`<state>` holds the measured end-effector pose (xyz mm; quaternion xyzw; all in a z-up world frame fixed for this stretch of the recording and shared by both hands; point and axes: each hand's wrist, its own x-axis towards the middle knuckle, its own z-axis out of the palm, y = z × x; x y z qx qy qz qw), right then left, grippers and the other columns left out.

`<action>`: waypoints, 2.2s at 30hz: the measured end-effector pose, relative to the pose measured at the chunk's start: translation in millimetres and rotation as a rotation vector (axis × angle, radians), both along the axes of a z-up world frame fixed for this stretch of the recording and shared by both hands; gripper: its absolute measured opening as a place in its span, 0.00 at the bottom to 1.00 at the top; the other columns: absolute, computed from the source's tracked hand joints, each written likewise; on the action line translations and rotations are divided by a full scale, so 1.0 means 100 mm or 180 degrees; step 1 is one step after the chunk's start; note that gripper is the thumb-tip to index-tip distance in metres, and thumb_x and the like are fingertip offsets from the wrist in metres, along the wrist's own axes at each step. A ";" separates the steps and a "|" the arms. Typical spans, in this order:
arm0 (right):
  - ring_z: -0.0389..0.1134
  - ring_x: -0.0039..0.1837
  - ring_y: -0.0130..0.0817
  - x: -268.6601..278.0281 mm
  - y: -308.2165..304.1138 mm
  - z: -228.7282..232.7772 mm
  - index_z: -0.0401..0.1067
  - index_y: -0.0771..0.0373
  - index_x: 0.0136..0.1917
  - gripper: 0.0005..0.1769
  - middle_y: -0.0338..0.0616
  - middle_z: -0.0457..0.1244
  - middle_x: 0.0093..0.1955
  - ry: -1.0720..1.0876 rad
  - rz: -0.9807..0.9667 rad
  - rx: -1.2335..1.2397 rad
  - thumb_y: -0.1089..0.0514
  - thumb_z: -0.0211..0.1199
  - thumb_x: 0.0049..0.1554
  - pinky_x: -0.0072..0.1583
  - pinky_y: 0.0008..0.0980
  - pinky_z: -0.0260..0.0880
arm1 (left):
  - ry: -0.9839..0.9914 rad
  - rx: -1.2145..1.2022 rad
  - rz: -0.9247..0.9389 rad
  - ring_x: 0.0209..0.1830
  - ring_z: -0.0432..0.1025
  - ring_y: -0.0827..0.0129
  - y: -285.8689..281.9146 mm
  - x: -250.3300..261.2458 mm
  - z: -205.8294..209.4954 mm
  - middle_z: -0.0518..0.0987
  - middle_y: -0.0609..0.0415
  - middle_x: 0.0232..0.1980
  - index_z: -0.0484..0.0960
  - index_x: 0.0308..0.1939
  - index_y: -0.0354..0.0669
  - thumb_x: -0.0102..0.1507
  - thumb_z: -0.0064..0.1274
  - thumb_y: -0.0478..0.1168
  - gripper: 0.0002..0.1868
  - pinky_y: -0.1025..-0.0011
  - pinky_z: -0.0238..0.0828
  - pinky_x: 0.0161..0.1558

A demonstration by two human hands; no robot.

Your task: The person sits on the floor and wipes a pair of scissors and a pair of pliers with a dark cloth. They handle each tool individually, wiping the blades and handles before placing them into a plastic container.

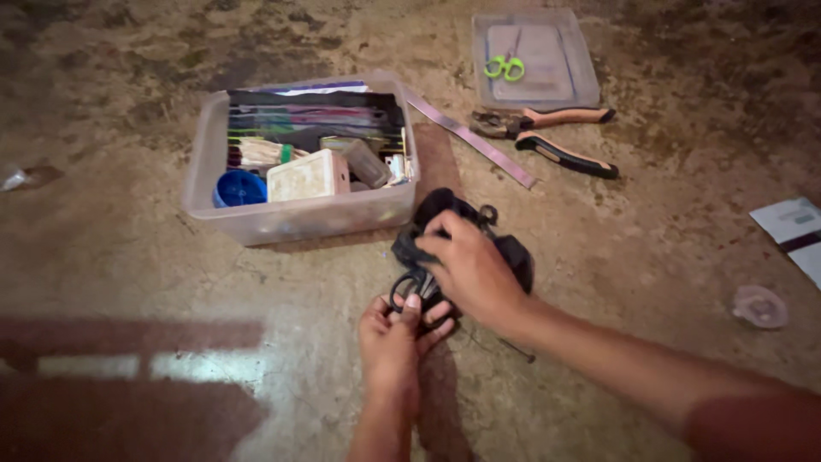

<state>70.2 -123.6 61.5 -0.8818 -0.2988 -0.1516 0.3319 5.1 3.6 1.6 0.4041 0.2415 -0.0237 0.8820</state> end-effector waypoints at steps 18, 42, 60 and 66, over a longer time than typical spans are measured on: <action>0.69 0.57 0.52 -0.21 -0.43 0.40 0.74 0.63 0.55 0.15 0.50 0.64 0.57 0.0679 -0.0189 -0.0109 0.62 0.66 0.54 0.56 0.43 0.69 | 0.0200 0.0391 0.0399 0.18 0.75 0.61 -0.07 0.05 -0.16 0.82 0.45 0.35 0.68 0.42 0.39 0.67 0.50 0.42 0.11 0.58 0.79 0.22; 0.70 0.52 0.48 -0.05 -0.42 0.30 0.78 0.66 0.43 0.10 0.49 0.67 0.49 0.0139 -0.0190 0.0040 0.57 0.70 0.52 0.54 0.41 0.70 | 0.0217 0.0310 0.0024 0.22 0.79 0.56 0.00 0.02 -0.14 0.85 0.41 0.40 0.62 0.40 0.44 0.67 0.50 0.37 0.10 0.57 0.81 0.27; 0.69 0.52 0.51 0.10 -0.46 0.20 0.78 0.66 0.46 0.08 0.51 0.67 0.46 -0.0061 0.0103 -0.0431 0.62 0.67 0.51 0.54 0.44 0.69 | -0.0345 0.3862 0.0382 0.49 0.77 0.54 -0.24 -0.07 0.34 0.72 0.37 0.59 0.65 0.73 0.48 0.49 0.70 0.40 0.48 0.59 0.79 0.49; 0.71 0.52 0.50 0.05 -0.51 0.06 0.78 0.67 0.47 0.10 0.50 0.70 0.48 0.0113 -0.0093 0.0125 0.59 0.69 0.53 0.54 0.40 0.71 | -0.0641 0.6400 -0.0319 0.65 0.61 0.45 -0.06 -0.16 0.72 0.70 0.41 0.65 0.80 0.50 0.41 0.43 0.68 0.53 0.35 0.51 0.60 0.55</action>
